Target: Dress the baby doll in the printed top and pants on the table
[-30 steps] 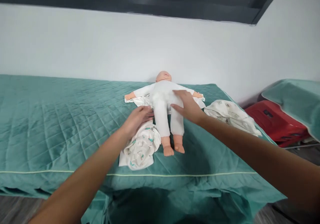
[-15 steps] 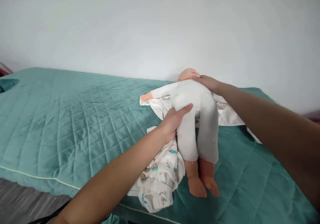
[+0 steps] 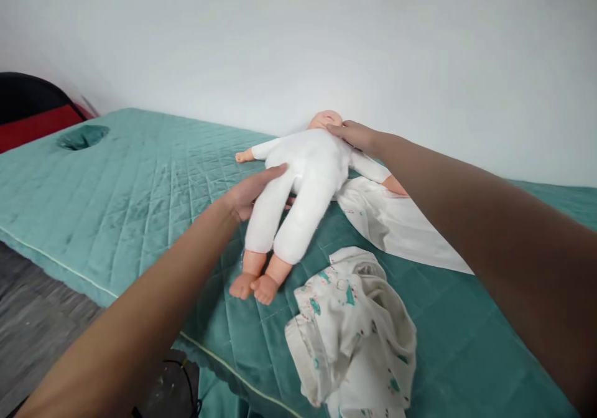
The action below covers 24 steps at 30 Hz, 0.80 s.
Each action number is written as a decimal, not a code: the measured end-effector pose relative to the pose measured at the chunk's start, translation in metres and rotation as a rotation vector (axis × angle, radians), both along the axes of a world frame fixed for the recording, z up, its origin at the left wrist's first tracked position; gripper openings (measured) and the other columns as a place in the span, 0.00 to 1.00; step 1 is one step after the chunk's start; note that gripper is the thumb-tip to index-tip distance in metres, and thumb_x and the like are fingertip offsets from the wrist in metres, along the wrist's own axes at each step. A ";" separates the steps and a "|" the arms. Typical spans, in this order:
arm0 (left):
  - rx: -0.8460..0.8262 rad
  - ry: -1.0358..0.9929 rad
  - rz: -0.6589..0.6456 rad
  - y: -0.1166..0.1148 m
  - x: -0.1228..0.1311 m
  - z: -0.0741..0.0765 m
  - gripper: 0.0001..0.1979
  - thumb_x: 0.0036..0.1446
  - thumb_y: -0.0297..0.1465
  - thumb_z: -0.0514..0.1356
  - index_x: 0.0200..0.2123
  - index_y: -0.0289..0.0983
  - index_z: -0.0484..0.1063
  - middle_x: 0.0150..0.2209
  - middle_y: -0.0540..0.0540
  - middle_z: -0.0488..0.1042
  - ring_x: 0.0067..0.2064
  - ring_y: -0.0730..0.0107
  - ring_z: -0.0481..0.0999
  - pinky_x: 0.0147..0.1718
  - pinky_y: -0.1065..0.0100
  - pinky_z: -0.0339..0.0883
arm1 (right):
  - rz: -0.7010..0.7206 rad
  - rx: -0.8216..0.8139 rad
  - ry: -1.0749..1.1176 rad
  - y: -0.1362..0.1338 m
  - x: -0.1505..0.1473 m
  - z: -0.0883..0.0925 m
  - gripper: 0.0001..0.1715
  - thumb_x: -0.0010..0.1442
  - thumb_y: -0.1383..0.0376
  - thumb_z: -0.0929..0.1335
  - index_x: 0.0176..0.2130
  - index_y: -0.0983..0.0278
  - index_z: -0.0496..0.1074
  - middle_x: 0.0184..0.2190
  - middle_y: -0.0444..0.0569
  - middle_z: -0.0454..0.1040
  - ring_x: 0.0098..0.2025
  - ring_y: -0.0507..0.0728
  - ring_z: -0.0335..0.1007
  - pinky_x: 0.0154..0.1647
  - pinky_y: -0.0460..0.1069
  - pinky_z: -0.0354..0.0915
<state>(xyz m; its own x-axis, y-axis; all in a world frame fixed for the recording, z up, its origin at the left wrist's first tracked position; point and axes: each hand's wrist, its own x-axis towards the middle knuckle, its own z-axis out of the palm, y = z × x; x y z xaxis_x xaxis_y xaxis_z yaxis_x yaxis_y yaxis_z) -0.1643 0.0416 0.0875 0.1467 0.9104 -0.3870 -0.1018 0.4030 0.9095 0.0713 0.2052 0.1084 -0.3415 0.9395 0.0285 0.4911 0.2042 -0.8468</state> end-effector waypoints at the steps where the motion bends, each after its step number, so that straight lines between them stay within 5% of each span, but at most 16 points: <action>1: 0.005 0.032 0.021 0.002 -0.011 -0.002 0.24 0.71 0.44 0.50 0.38 0.29 0.74 0.28 0.46 0.79 0.36 0.67 0.80 0.39 0.63 0.75 | 0.038 0.024 0.010 0.006 -0.013 -0.003 0.23 0.65 0.48 0.69 0.48 0.63 0.74 0.54 0.55 0.79 0.57 0.64 0.72 0.63 0.60 0.67; 4: 0.038 0.088 0.063 0.007 -0.039 -0.011 0.24 0.67 0.47 0.55 0.36 0.29 0.74 0.28 0.45 0.78 0.34 0.65 0.79 0.38 0.59 0.76 | 0.109 0.064 0.033 0.020 -0.038 -0.014 0.27 0.63 0.44 0.70 0.49 0.63 0.73 0.54 0.53 0.78 0.57 0.65 0.73 0.62 0.62 0.67; 7: 0.132 0.235 0.188 0.008 -0.060 -0.025 0.22 0.63 0.48 0.61 0.35 0.32 0.73 0.29 0.44 0.78 0.39 0.59 0.79 0.41 0.57 0.75 | 0.131 -0.019 0.033 0.025 -0.030 -0.028 0.37 0.61 0.36 0.68 0.52 0.63 0.72 0.50 0.53 0.80 0.54 0.65 0.74 0.60 0.63 0.69; 8: 0.171 0.311 0.235 0.008 -0.065 -0.028 0.21 0.62 0.48 0.62 0.35 0.33 0.73 0.30 0.43 0.79 0.41 0.58 0.79 0.43 0.56 0.75 | 0.096 -0.071 0.016 0.024 -0.019 -0.034 0.40 0.61 0.34 0.66 0.52 0.64 0.72 0.48 0.54 0.80 0.54 0.65 0.75 0.60 0.64 0.70; 10: 0.241 0.488 0.310 0.004 -0.071 -0.031 0.20 0.61 0.47 0.63 0.37 0.33 0.73 0.35 0.41 0.79 0.46 0.54 0.78 0.47 0.55 0.73 | -0.190 -0.115 -0.007 0.017 0.017 -0.048 0.46 0.60 0.29 0.60 0.49 0.65 0.74 0.44 0.59 0.81 0.51 0.70 0.77 0.58 0.68 0.72; 12: 0.371 0.709 0.399 -0.008 -0.065 -0.026 0.18 0.60 0.45 0.64 0.41 0.35 0.73 0.42 0.40 0.78 0.51 0.51 0.76 0.52 0.53 0.69 | -0.307 -0.075 -0.019 0.003 0.067 -0.061 0.50 0.61 0.29 0.55 0.48 0.67 0.75 0.45 0.65 0.79 0.56 0.75 0.75 0.63 0.71 0.68; 14: 0.614 0.892 0.448 -0.030 -0.044 -0.015 0.17 0.59 0.41 0.64 0.46 0.37 0.72 0.47 0.39 0.76 0.55 0.49 0.73 0.57 0.53 0.66 | -0.362 0.056 -0.113 -0.016 0.122 -0.073 0.45 0.57 0.28 0.60 0.46 0.60 0.77 0.39 0.60 0.80 0.57 0.76 0.74 0.66 0.74 0.63; 17: 0.881 0.913 0.156 -0.080 0.010 -0.003 0.13 0.64 0.39 0.58 0.48 0.41 0.73 0.46 0.42 0.76 0.51 0.53 0.74 0.55 0.56 0.66 | -0.335 0.238 -0.318 -0.049 0.194 -0.079 0.39 0.44 0.29 0.71 0.43 0.52 0.76 0.33 0.55 0.79 0.56 0.78 0.75 0.66 0.78 0.59; 20: 0.744 0.887 -0.355 -0.127 0.067 -0.009 0.19 0.57 0.49 0.64 0.44 0.41 0.75 0.42 0.41 0.77 0.45 0.51 0.77 0.45 0.57 0.69 | -0.253 0.267 -0.474 -0.086 0.228 -0.066 0.33 0.42 0.33 0.74 0.37 0.52 0.75 0.32 0.56 0.78 0.55 0.77 0.75 0.66 0.74 0.61; 24: 0.679 0.977 -0.524 -0.155 0.112 -0.019 0.19 0.50 0.39 0.70 0.44 0.40 0.75 0.47 0.38 0.78 0.51 0.44 0.76 0.45 0.58 0.69 | -0.184 0.304 -0.559 -0.147 0.223 -0.036 0.20 0.55 0.44 0.72 0.33 0.56 0.75 0.30 0.54 0.78 0.48 0.71 0.78 0.57 0.67 0.68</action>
<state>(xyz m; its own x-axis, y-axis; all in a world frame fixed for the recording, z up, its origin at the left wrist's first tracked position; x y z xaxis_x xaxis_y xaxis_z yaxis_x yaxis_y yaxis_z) -0.0523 -0.1129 0.0686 0.4630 0.8861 -0.0224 0.7433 -0.3744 0.5544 0.2938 0.0583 0.0729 -0.2162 0.9620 0.1666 0.8898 0.2644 -0.3720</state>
